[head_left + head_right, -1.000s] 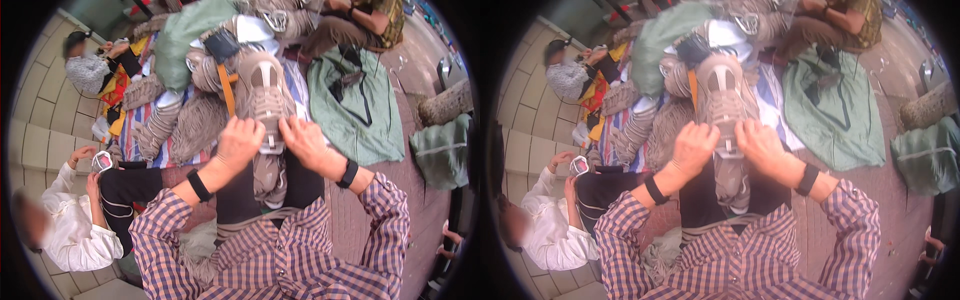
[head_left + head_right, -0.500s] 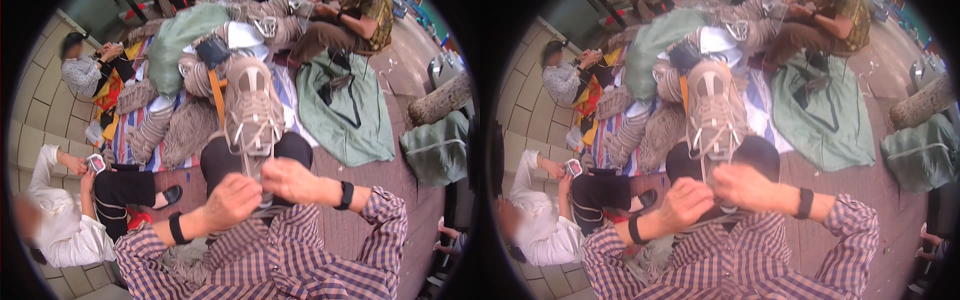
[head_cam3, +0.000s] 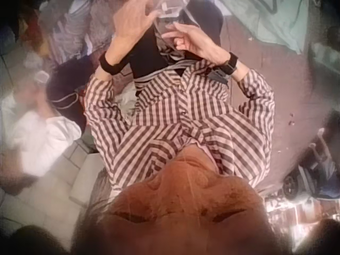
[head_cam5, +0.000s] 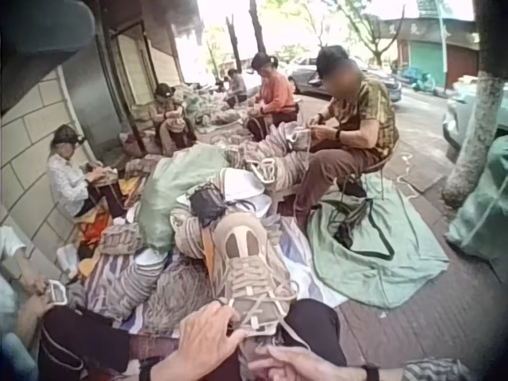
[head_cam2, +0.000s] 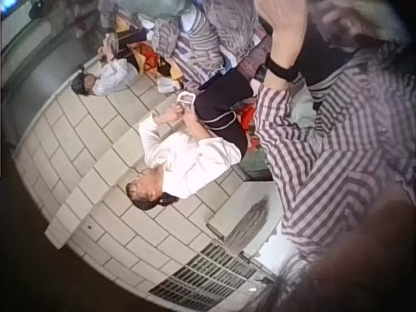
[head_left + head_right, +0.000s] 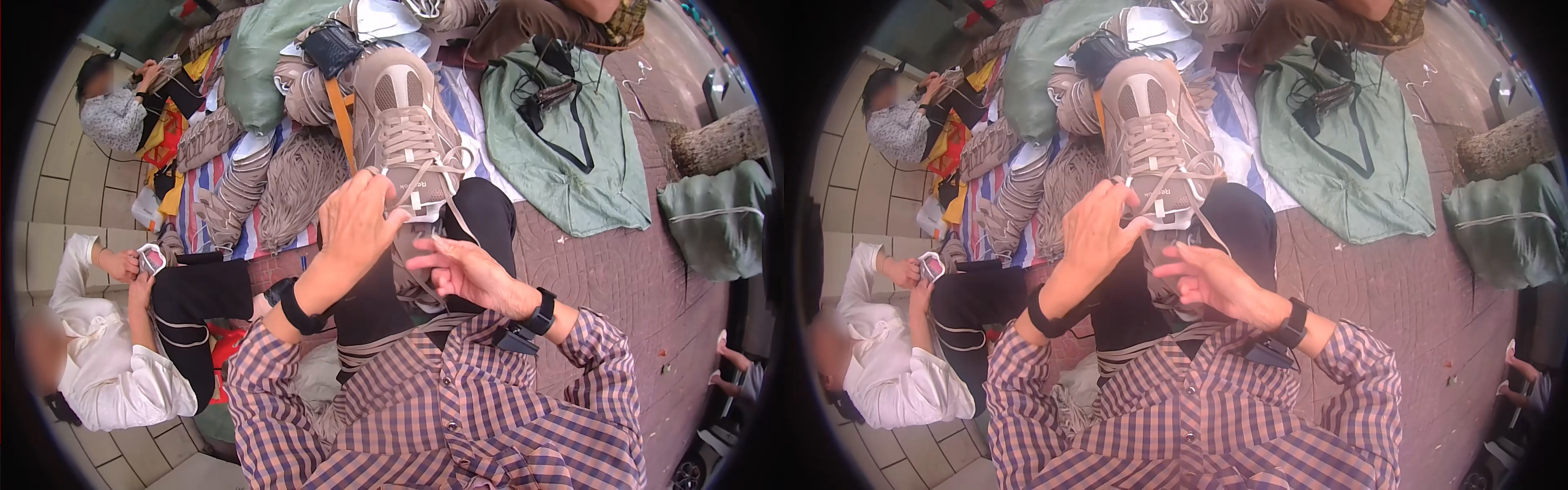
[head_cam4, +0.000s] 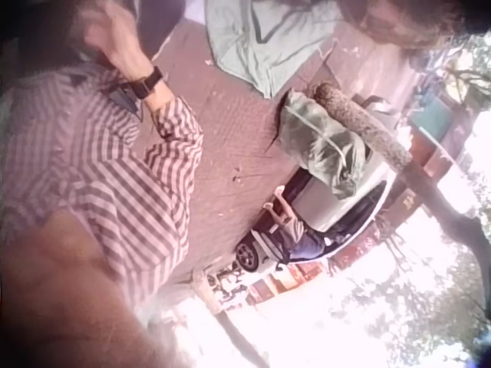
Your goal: The person sits on the ground and laces a beige sneaker that is resting on their lap. They thread the laces through the eyelets, pull them tight, and tie a knot. Other people are visible in the background performing similar tasks.
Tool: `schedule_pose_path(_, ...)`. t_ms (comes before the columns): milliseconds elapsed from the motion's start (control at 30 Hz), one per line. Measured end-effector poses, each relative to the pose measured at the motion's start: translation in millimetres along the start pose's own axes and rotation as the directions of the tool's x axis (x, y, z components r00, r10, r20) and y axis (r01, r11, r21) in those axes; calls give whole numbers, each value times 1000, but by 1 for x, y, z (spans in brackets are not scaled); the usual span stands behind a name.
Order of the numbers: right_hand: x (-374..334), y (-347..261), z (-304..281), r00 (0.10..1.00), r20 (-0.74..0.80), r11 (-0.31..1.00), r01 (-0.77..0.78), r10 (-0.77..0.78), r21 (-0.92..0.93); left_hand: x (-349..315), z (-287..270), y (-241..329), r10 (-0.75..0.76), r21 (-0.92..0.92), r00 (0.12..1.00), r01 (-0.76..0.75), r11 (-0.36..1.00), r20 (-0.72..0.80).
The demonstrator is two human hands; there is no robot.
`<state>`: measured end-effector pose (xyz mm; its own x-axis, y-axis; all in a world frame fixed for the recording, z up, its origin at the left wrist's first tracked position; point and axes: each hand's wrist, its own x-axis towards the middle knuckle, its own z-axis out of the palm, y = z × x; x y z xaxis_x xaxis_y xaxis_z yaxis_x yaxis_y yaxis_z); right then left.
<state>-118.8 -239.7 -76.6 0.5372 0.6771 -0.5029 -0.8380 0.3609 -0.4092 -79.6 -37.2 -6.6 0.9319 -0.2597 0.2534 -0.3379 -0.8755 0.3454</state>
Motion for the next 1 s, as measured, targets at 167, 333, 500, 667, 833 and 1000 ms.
schedule_pose_path(167, 31, 2, 16, 988, 156, 998, -15, 6, 53, 12, -12, -19, -99, -71, 928, 133, 989, 360)
schedule_pose_path(333, 34, -1, 4, 979, 191, 997, 78, -74, -12, 34, -52, -32, -146, -288, 809, 362, 886, 570)
schedule_pose_path(500, -23, -10, -8, 948, 245, 905, 279, -205, -322, 33, -57, -56, -103, -510, 787, 486, 710, 608)
schedule_pose_path(667, -28, -13, 11, 945, 40, 776, 290, -324, -559, 22, -47, -71, -133, -489, 778, 508, 709, 614)
schedule_pose_path(833, 42, 0, 27, 943, -48, 935, 317, -328, -157, 27, -46, -66, -117, -458, 823, 421, 783, 556)
schedule_pose_path(1000, 34, 0, 21, 956, 102, 889, 293, -274, -352, 27, -46, -66, -126, -483, 815, 451, 751, 565)
